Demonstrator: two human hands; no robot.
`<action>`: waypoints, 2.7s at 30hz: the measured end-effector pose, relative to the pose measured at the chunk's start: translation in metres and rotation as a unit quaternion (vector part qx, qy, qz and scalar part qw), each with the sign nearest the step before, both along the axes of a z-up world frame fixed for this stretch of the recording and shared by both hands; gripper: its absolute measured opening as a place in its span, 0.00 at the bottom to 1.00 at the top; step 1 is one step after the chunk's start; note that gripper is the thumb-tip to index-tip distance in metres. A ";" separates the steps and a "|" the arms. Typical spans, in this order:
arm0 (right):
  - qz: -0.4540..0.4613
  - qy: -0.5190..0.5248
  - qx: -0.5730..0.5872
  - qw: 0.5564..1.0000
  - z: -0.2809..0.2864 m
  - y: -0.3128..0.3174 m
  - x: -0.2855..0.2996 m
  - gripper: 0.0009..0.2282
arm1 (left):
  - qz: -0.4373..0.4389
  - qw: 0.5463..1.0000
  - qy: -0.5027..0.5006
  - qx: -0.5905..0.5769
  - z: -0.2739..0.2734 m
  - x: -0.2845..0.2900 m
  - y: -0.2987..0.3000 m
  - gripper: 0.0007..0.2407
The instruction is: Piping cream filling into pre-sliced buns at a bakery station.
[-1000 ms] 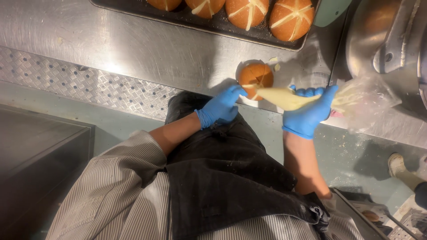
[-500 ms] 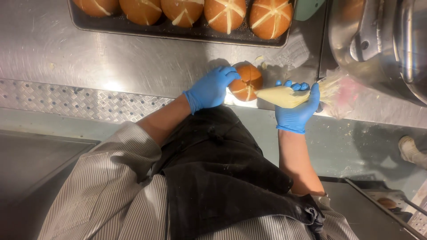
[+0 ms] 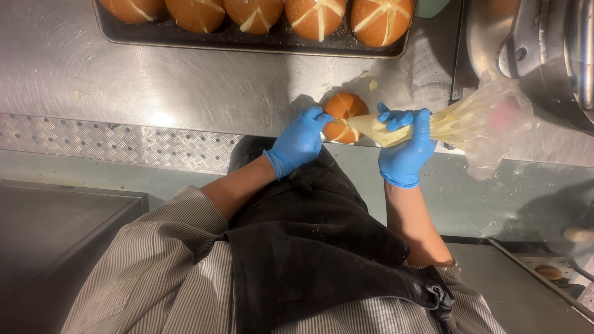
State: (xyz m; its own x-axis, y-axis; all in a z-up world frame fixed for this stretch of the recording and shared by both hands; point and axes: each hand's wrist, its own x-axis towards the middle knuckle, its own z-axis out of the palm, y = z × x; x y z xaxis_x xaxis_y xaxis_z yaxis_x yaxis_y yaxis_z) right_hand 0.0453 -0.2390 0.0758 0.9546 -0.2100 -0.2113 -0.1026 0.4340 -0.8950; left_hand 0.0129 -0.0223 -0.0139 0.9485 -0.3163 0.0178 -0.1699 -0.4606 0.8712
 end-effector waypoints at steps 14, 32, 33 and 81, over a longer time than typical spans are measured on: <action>0.052 -0.012 -0.163 0.985 -0.046 0.020 -0.003 0.18 | 0.070 0.979 0.130 -0.144 -0.014 -0.018 0.002 0.18; -0.067 0.009 -0.117 0.991 -0.018 -0.016 0.006 0.20 | 0.018 0.863 0.271 -0.426 -0.098 -0.043 -0.033 0.12; -0.114 0.023 -0.041 0.992 -0.011 -0.023 0.007 0.19 | -0.051 0.850 0.294 -0.434 -0.094 -0.040 -0.034 0.13; -0.037 0.025 -0.235 0.971 -0.023 -0.001 0.009 0.21 | 0.061 0.818 0.385 -0.423 -0.101 -0.043 -0.036 0.19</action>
State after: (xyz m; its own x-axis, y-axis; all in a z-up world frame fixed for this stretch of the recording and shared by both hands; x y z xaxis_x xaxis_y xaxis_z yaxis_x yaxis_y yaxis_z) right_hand 0.0547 -0.2395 0.0532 0.9241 -0.3625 -0.1210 -0.1353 -0.0142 -0.9907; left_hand -0.0304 -0.0578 -0.1154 0.8047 -0.4022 -0.4367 0.5822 0.3908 0.7130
